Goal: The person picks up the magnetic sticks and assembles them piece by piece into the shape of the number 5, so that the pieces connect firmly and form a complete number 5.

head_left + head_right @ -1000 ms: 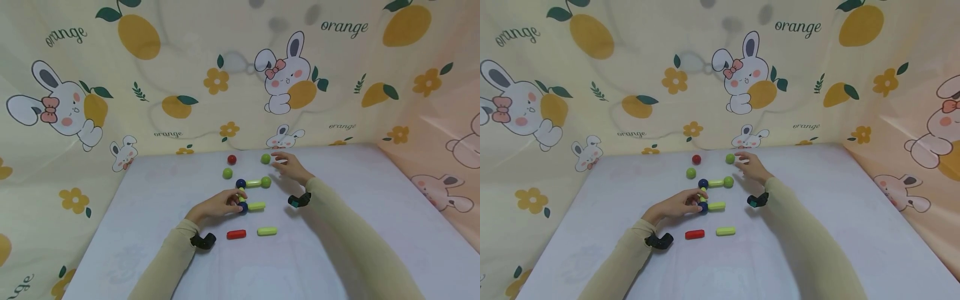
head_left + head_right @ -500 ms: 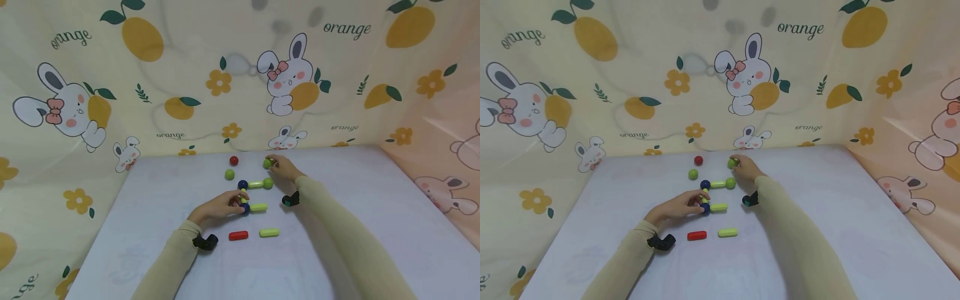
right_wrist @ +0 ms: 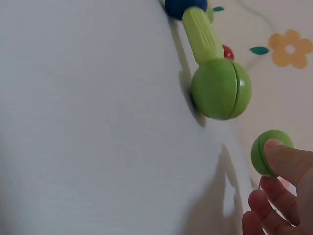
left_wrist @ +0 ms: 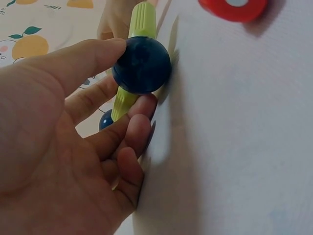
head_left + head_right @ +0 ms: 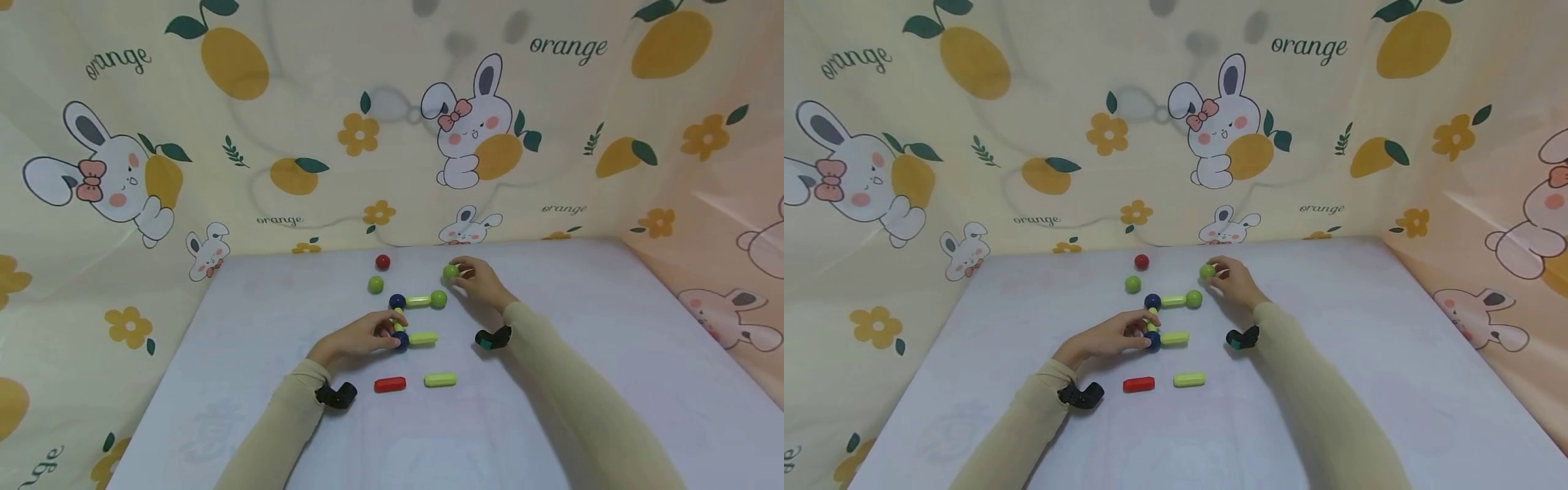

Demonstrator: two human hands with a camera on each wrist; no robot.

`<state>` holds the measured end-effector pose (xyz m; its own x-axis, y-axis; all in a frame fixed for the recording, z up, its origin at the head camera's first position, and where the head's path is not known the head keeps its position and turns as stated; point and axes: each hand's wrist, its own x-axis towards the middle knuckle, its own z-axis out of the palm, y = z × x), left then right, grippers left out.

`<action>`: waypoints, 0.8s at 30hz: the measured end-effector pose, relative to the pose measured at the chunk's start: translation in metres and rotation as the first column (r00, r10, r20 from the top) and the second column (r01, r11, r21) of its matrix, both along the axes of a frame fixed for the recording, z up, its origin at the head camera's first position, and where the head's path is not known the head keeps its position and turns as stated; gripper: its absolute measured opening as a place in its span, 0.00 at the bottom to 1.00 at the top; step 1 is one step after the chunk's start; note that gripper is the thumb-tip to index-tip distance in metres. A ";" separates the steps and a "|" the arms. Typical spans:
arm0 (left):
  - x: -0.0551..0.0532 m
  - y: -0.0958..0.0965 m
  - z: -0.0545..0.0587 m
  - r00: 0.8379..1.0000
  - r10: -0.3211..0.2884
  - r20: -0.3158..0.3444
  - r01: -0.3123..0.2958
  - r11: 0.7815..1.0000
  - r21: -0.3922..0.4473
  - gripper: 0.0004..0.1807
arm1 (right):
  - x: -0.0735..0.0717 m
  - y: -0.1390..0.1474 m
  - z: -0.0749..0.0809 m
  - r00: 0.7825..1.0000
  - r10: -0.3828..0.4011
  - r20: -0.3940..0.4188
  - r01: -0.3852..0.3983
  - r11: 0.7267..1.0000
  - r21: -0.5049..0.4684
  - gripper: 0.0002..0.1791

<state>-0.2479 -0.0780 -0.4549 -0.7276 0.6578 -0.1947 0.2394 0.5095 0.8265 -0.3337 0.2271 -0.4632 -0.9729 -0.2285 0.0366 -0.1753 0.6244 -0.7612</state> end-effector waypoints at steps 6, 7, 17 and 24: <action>0.000 -0.001 0.000 1.000 0.001 -0.008 -0.001 1.000 0.004 0.20 | 0.017 0.006 -0.001 1.000 -0.014 -0.023 0.013 0.998 -0.066 0.24; 0.000 -0.001 0.000 1.000 -0.001 -0.009 0.001 1.000 0.007 0.20 | 0.019 0.006 -0.001 0.999 -0.018 -0.028 0.016 0.997 -0.070 0.24; -0.001 -0.002 -0.003 1.000 -0.016 -0.016 0.016 1.000 0.011 0.20 | 0.042 0.016 0.004 0.998 -0.004 -0.065 -0.003 0.994 -0.106 0.23; -0.002 -0.002 -0.004 1.000 -0.005 -0.019 0.006 1.000 0.010 0.20 | 0.057 0.017 0.007 0.992 0.124 0.023 -0.121 0.987 -0.103 0.21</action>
<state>-0.2499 -0.0798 -0.4585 -0.7274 0.6636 -0.1747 0.2575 0.5000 0.8268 -0.2772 0.2445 -0.4559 -0.9386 -0.3428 0.0375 -0.2224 0.5187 -0.8256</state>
